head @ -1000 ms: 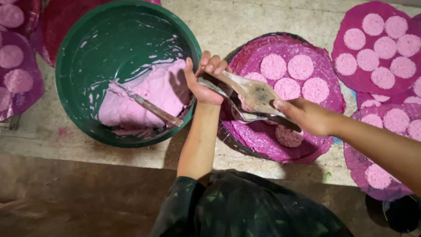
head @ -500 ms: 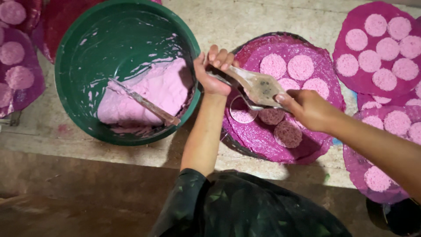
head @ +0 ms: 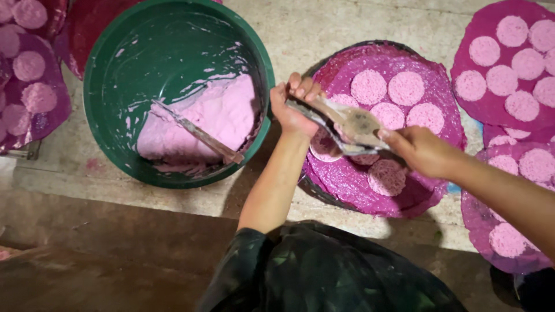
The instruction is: The person scoops pink paste from a green bowl and fills a metal circular mold. They press the mold onto a pink glittery surface to form round shapes, then remove the mold to leave the circles on the surface. This process is repeated multiple times.
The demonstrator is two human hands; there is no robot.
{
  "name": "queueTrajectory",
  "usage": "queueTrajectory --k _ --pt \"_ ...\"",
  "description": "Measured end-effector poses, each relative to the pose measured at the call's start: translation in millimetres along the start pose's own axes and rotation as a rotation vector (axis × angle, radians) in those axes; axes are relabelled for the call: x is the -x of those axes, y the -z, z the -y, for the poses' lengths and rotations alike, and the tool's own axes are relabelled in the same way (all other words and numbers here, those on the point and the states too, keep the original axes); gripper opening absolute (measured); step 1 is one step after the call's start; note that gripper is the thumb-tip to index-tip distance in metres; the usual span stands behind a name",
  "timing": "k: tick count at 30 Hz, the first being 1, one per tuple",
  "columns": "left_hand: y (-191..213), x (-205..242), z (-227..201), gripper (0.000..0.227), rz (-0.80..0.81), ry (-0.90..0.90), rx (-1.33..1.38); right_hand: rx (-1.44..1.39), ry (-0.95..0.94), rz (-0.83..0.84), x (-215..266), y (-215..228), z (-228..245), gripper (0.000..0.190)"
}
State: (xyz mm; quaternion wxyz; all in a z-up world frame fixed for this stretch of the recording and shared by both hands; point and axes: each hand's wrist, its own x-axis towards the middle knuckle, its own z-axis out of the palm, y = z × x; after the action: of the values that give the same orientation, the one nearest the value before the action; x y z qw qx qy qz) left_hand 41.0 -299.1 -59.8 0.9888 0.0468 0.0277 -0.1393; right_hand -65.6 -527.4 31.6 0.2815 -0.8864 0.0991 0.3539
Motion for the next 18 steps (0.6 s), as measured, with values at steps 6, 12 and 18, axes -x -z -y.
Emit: queueTrajectory --k 6,12,18 --pt "0 -28 -14 0.026 0.056 0.006 -0.087 -0.044 0.066 -0.101 -6 -5 9 0.07" --pt "-8 -20 -8 0.025 0.012 -0.001 -0.065 -0.056 0.073 -0.109 -14 -8 7 0.059" --pt "-36 -10 -40 0.037 0.1 0.035 -0.338 -0.26 0.348 -0.258 -24 -42 -7 0.049"
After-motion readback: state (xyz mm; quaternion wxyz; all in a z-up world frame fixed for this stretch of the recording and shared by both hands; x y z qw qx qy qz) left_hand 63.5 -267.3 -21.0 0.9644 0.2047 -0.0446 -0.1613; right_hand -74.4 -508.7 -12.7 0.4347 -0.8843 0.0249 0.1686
